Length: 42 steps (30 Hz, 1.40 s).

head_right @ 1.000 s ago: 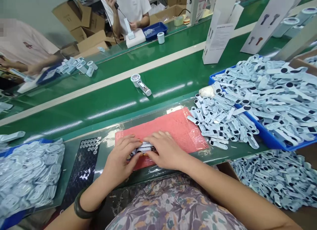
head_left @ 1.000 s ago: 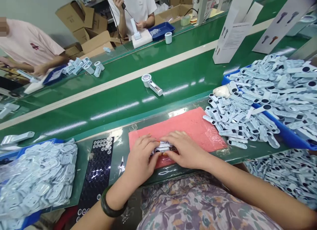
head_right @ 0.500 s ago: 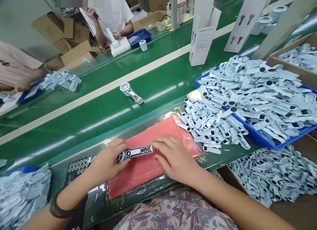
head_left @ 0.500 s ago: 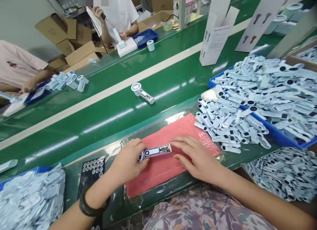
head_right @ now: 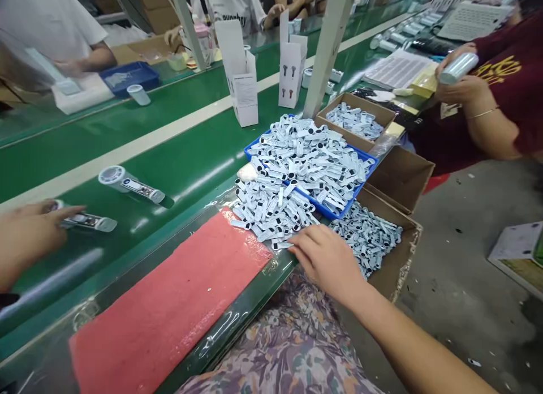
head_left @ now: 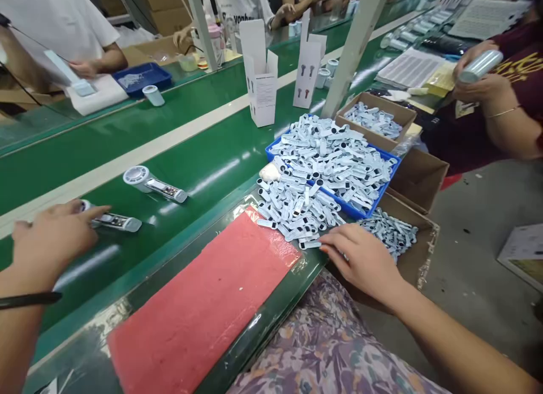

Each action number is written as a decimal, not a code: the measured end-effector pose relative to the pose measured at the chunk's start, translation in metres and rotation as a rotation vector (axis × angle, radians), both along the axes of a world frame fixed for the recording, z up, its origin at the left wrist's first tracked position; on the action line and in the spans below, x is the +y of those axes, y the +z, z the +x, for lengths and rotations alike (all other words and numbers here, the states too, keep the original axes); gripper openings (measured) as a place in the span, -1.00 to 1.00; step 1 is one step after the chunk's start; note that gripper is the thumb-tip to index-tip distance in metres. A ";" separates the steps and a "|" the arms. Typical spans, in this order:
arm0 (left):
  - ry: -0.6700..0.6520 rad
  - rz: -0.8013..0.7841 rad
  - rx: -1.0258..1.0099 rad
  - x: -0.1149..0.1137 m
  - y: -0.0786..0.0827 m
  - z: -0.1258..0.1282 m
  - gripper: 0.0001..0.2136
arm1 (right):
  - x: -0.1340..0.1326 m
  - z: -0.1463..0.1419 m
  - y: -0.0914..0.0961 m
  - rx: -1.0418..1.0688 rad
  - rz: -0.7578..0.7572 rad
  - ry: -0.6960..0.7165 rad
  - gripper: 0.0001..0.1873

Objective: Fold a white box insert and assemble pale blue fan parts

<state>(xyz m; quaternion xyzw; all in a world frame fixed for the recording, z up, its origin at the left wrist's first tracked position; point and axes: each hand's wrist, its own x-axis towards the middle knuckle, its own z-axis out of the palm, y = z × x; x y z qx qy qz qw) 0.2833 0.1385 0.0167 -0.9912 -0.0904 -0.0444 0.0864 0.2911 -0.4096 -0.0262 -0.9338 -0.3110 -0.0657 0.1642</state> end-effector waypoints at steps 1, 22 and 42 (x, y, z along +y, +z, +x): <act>0.014 0.032 0.001 -0.008 -0.001 0.000 -0.43 | 0.003 -0.002 -0.004 0.007 -0.037 0.008 -0.75; -0.393 -0.188 0.007 -0.266 -0.064 -0.197 -0.61 | 0.113 -0.031 -0.028 0.132 0.325 0.427 -0.74; 0.275 -0.472 -0.370 -0.220 -0.068 -0.304 -0.52 | 0.146 -0.023 -0.062 0.006 0.154 0.487 -0.63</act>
